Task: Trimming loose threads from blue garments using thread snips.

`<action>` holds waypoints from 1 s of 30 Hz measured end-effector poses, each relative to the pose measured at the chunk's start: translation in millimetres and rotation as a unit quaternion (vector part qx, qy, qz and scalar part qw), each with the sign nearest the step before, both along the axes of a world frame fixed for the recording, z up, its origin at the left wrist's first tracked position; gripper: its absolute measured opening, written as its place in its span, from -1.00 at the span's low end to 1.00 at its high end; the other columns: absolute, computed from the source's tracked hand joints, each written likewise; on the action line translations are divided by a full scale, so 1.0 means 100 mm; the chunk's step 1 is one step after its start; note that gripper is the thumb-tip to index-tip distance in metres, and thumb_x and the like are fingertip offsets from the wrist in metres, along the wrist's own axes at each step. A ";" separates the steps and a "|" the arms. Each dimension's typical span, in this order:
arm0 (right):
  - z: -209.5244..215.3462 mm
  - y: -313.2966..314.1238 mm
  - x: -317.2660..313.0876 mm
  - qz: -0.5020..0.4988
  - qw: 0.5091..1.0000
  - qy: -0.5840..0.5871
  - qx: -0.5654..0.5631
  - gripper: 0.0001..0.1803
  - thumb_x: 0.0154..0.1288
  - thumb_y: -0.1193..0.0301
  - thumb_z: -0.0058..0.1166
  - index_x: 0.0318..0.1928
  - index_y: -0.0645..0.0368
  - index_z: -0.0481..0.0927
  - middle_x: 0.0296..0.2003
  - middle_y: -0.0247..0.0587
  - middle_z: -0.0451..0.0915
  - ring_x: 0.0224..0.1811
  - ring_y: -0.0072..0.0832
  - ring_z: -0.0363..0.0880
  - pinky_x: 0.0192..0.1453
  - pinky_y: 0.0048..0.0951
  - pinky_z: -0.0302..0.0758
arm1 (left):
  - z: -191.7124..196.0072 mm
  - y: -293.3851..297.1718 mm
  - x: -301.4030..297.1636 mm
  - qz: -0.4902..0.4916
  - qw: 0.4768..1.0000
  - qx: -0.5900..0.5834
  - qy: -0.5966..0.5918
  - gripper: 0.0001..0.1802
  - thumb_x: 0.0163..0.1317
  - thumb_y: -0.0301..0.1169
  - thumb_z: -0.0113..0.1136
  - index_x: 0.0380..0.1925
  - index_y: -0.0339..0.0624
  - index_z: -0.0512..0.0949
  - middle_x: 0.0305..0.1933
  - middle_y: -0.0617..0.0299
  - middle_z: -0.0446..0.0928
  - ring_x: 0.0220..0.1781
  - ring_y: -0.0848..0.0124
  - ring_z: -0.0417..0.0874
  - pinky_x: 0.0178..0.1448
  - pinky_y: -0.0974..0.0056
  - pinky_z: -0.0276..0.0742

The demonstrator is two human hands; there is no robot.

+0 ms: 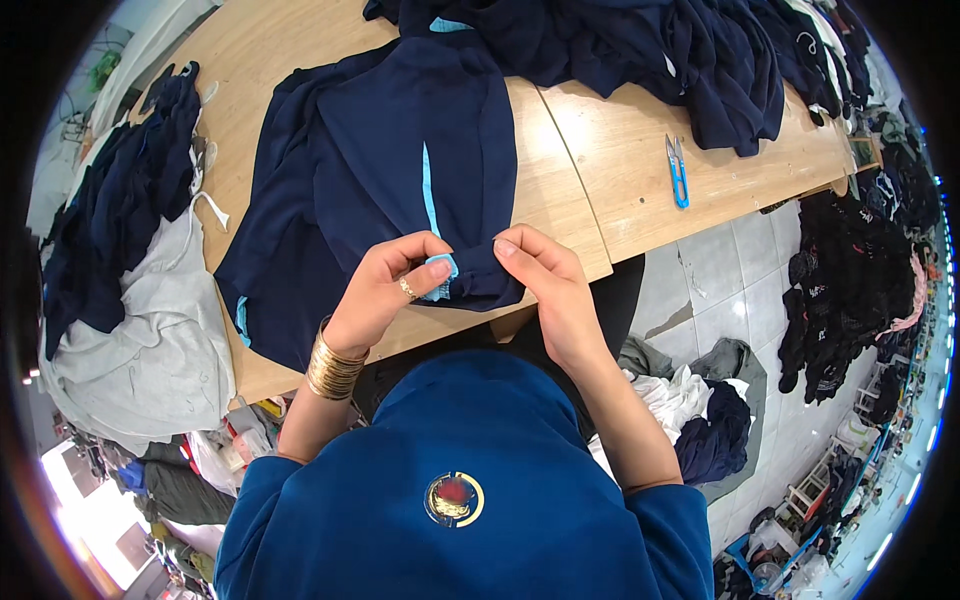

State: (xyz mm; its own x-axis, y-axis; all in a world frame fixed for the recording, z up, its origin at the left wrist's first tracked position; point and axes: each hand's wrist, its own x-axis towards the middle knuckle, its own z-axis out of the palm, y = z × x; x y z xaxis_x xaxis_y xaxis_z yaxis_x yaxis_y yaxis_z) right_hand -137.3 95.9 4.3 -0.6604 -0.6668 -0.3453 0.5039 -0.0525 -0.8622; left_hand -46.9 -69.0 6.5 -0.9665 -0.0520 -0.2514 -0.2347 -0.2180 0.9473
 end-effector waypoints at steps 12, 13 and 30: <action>0.04 -0.06 0.05 0.045 0.998 0.043 0.007 -0.83 0.33 0.41 -0.10 -0.36 0.24 0.48 -0.48 -0.55 0.40 -0.38 -0.79 0.29 -0.24 -0.71 0.24 | 0.03 -0.02 0.07 0.014 0.984 0.177 -0.014 -0.82 0.24 -0.33 0.10 -0.33 -0.22 0.53 -0.41 0.47 0.43 -0.35 0.71 0.34 -0.23 0.56 0.27; 0.03 -0.05 0.06 0.044 0.998 0.041 0.005 -0.83 0.33 0.41 -0.10 -0.36 0.24 0.48 -0.48 -0.55 0.40 -0.38 -0.79 0.29 -0.24 -0.71 0.24 | 0.03 0.01 0.07 0.025 0.980 0.194 -0.019 -0.82 0.23 -0.34 0.11 -0.33 -0.23 0.53 -0.40 0.46 0.44 -0.34 0.70 0.35 -0.22 0.56 0.27; 0.39 -0.01 0.12 0.008 0.803 0.588 0.092 -0.76 -0.08 0.57 0.22 -0.30 0.09 0.58 -0.34 -0.24 0.50 -0.28 -0.33 0.48 -0.17 -0.40 0.38 | 0.14 0.04 0.07 0.072 0.985 0.157 -0.007 -0.85 0.19 -0.37 0.16 -0.39 -0.24 0.56 -0.43 0.38 0.52 -0.38 0.67 0.43 -0.24 0.54 0.33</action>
State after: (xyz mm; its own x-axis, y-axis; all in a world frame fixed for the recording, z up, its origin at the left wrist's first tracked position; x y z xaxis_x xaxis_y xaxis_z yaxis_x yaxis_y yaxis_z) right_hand -125.5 94.7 43.6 -0.5941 -0.6872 0.4181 -0.6663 0.1292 -0.7344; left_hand -40.1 -65.5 20.5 -0.9512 -0.1052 -0.2900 -0.1925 -0.5322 0.8244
